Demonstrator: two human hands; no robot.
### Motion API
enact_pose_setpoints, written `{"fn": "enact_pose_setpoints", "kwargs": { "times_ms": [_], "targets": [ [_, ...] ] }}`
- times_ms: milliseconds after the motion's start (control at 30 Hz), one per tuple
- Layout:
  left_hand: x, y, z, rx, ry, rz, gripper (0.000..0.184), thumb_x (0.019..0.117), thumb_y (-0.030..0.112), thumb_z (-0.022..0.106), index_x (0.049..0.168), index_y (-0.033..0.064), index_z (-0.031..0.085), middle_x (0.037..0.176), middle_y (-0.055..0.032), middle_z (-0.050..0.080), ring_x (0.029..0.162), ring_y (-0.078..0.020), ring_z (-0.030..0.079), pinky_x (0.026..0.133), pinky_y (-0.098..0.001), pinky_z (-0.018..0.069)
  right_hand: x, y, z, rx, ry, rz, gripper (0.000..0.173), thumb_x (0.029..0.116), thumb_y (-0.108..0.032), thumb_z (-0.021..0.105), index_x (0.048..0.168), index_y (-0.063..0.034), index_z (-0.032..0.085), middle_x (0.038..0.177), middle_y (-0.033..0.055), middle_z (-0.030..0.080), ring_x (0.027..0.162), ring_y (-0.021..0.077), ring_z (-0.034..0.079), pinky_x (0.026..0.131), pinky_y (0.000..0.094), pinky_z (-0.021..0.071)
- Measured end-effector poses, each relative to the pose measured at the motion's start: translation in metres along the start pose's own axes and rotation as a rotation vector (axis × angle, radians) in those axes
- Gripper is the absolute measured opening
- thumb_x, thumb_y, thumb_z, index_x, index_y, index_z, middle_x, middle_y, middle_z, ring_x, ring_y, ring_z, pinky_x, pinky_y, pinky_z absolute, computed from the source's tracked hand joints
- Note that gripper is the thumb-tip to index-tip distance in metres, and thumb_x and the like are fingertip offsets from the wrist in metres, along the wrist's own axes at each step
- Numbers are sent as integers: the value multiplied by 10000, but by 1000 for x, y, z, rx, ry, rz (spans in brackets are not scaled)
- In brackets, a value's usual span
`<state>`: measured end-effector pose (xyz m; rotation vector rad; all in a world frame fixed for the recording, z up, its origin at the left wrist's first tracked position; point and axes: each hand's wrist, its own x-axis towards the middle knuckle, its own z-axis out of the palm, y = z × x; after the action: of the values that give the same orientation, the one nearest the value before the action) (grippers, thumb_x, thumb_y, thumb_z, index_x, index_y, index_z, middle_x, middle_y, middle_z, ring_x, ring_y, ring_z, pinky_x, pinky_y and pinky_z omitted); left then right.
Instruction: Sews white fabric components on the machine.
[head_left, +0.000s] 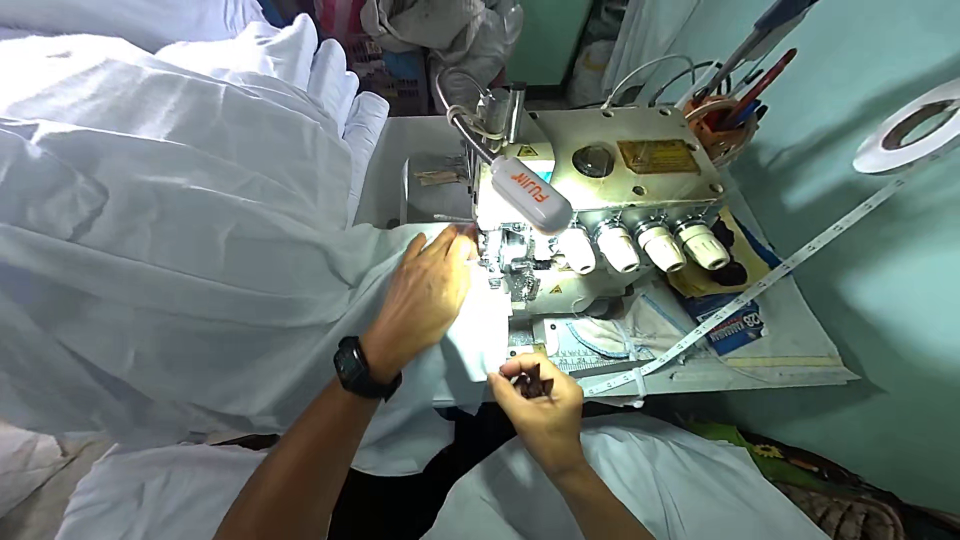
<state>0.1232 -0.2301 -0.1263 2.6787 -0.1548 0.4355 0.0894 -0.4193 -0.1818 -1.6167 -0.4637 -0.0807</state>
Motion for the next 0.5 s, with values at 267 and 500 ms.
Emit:
{"fn": "enact_pose_setpoints", "kwargs": {
  "times_ms": [267, 500],
  "targets": [
    [56, -31, -8, -149, 9, -102, 354, 961, 121, 638, 1254, -76, 608, 1172, -252, 687, 1189, -384, 635, 1105, -588, 376, 50, 8, 15, -126, 86, -201, 108, 831, -23, 704, 872, 57, 763, 736, 35, 712, 639, -62, 597, 621, 87, 495],
    [87, -70, -8, -217, 54, -367, 531, 990, 266, 640, 1379, -66, 498, 1346, -287, 576, 1304, -431, 532, 1086, -665, 355, 47, 9, 21, -383, 128, -296, 183, 869, -53, 646, 932, 43, 788, 724, 90, 725, 592, 44, 615, 584, 176, 491]
  ]
}}
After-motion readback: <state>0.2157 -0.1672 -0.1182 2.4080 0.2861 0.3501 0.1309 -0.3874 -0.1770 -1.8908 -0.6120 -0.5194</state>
